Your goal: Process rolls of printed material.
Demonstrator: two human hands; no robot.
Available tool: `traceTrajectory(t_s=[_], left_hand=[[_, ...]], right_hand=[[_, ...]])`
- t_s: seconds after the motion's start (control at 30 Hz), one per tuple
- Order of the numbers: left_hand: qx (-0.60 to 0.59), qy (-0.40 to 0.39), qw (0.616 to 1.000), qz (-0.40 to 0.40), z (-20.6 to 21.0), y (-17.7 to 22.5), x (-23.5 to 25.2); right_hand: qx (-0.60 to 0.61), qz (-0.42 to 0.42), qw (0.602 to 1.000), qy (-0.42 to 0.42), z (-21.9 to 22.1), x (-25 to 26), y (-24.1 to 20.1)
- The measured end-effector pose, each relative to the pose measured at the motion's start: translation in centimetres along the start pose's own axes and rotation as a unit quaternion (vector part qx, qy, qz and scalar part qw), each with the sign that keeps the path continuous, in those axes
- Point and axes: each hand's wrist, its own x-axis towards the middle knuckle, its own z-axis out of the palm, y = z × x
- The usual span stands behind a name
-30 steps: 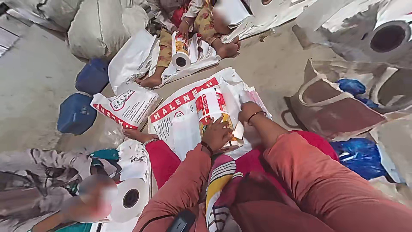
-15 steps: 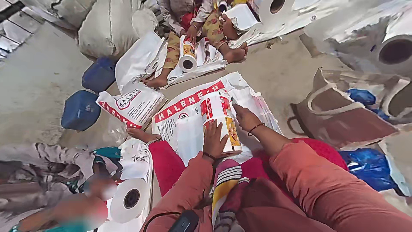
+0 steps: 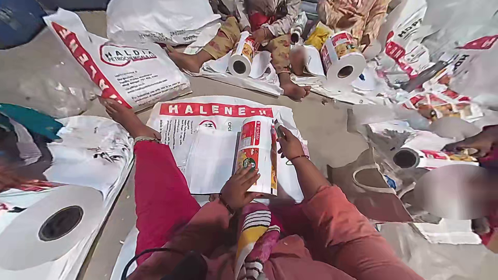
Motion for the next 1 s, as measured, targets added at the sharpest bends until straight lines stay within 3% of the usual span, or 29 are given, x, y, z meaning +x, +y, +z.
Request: traceTrajectory(t_s=[0.13,0.33,0.5,0.77,1.0], left_hand=[[-0.067,-0.062,0.994,-0.052,-0.5,-1.3,-0.2],[-0.066,-0.024,0.997,-0.031,0.0,-1.7,-0.5],[-0.068,-0.013,0.997,-0.025,0.0,-1.7,-0.1],[-0.056,-0.025,0.998,-0.031,0.1,-1.7,-0.2],[-0.047,-0.045,0.997,-0.029,0.0,-1.6,-0.1]], right_hand=[[-0.073,0.017,0.997,0.007,0.3,3.1,-1.7],[-0.159,0.027,0.987,-0.007,0.7,4.8,-2.6],[-0.157,0.033,0.987,0.020,0.5,5.2,-3.0],[-0.242,0.010,0.970,-0.002,0.6,5.0,-4.2],[-0.246,0.036,0.966,-0.076,-1.0,4.3,-5.5]])
